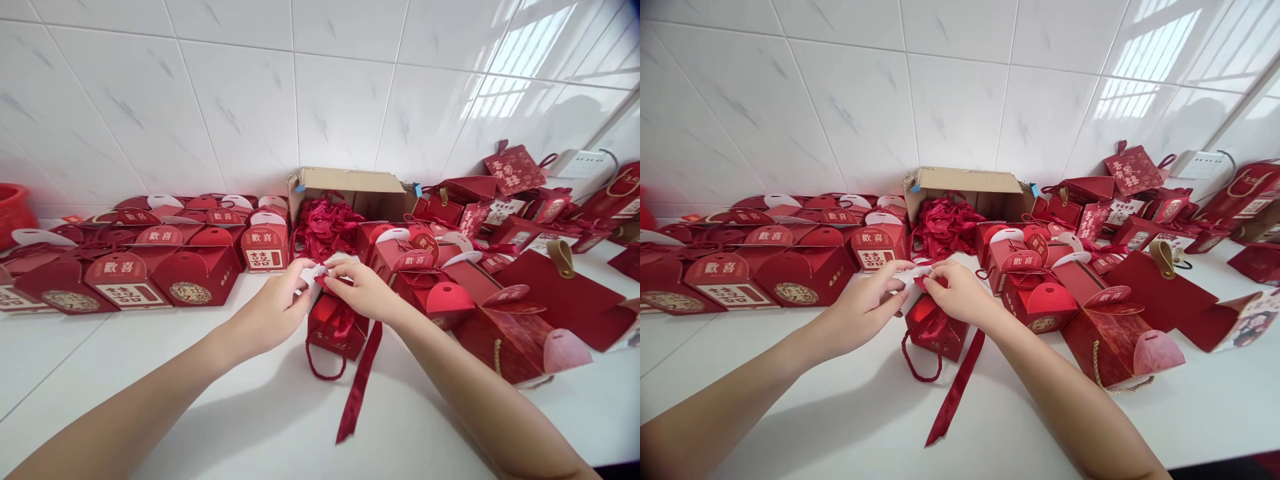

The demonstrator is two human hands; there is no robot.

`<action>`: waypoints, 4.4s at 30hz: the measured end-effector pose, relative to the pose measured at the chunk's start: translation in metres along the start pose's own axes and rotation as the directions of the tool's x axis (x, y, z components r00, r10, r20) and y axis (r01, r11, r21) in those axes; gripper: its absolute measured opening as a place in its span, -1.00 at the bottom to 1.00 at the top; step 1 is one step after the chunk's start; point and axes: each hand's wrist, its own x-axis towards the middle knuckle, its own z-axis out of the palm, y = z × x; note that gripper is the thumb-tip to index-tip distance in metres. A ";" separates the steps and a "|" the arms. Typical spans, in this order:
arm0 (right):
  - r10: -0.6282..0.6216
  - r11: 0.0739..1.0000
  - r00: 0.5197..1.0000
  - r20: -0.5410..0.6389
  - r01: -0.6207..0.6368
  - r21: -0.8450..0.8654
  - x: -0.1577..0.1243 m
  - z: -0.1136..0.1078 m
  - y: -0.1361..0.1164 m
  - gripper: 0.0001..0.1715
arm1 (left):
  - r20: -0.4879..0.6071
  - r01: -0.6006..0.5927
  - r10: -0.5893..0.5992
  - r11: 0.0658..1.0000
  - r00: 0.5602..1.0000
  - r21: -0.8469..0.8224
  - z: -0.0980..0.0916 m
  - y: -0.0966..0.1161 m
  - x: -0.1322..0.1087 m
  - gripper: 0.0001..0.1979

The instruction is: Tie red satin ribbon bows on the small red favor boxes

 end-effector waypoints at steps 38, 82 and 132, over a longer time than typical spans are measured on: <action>0.274 0.854 0.918 0.286 -0.369 0.367 -0.053 -0.038 0.028 -0.48 | 0.256 0.065 -0.010 0.977 0.967 -0.205 0.014 -0.032 0.025 -0.61; -0.047 0.801 0.991 -0.124 0.112 0.588 -0.055 -0.015 0.032 -0.54 | 0.155 0.204 -0.134 0.563 0.979 -0.801 -0.039 -0.036 0.016 -0.75; -0.680 0.713 0.719 -0.142 0.605 -0.354 -0.017 -0.051 -0.055 -0.72 | 0.011 -0.026 0.066 0.526 0.998 -0.850 -0.039 0.053 0.018 -0.63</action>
